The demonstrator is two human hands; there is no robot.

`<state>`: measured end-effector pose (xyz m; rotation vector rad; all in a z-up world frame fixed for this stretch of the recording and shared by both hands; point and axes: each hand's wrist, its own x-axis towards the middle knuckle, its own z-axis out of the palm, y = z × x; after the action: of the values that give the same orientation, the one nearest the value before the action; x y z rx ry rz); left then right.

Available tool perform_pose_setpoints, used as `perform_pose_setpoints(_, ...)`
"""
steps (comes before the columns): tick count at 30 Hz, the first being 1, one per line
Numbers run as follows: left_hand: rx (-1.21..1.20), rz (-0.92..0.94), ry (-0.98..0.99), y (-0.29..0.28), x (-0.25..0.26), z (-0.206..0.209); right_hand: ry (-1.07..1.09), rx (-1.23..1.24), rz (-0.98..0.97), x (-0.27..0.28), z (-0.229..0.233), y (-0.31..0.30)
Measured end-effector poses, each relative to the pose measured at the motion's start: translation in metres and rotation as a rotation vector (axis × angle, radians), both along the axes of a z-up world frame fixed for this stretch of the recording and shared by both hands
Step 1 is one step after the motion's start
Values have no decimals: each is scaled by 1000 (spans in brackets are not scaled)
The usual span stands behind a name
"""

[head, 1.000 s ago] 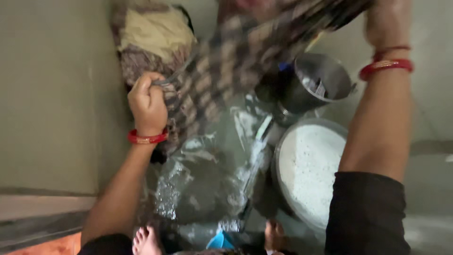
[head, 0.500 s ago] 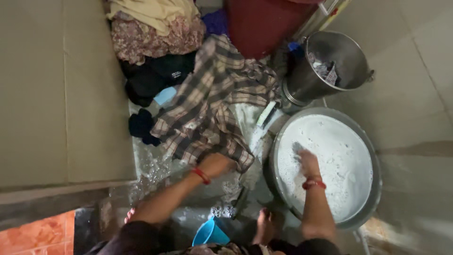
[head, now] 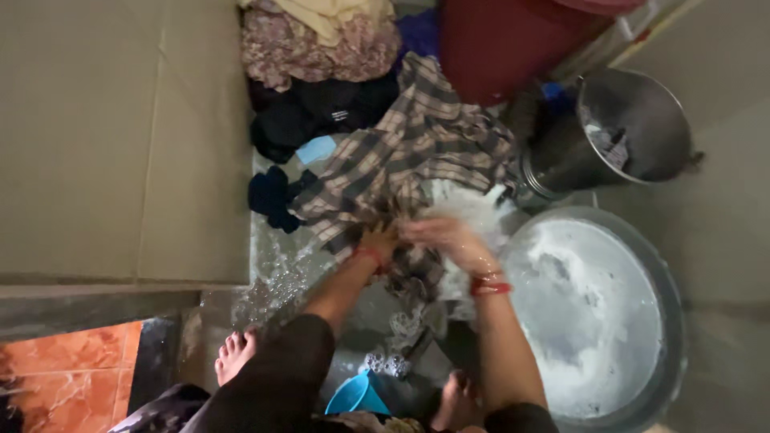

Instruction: The person hand-washes a plaid shirt on a tiled floor using a bar of soap and a brush. They scrub the fabric, rinse it with water from a blue cup, and wring it out repeatedly.

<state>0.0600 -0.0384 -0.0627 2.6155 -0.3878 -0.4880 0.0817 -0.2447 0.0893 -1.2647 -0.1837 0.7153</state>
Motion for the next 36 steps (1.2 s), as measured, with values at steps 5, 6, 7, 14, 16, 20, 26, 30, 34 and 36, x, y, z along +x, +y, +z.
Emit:
perform_pose_setpoints(5,-35,25,-139,23,65,-3,-510,-880,-51,24,-127,56)
perform_pose_setpoints(6,-28,82,-202,39,80,-10,-611,-1131,-22,18,-152,55)
perform_pose_setpoints(7,-18,133,-249,58,94,-19,-661,-1319,58,5,-173,52)
perform_pose_setpoints(14,196,523,-541,184,153,-63,-867,-1609,165,-34,-221,50)
perform_pose_setpoints(16,249,464,-534,190,163,-71,-801,-1645,209,-25,-221,48)
perform_pose_setpoints(20,253,492,-691,190,170,-87,-891,-1566,152,-4,-218,44)
perform_pose_setpoints(26,241,607,-314,180,168,-66,-875,-1560,112,-8,-217,41)
perform_pose_setpoints(30,126,735,-34,181,168,-35,-859,-1551,99,-10,-209,44)
perform_pose_setpoints(34,123,783,-60,184,177,-40,-907,-1503,46,-10,-212,42)
perform_pose_setpoints(36,111,784,-31,184,179,-46,-924,-1512,29,-13,-214,40)
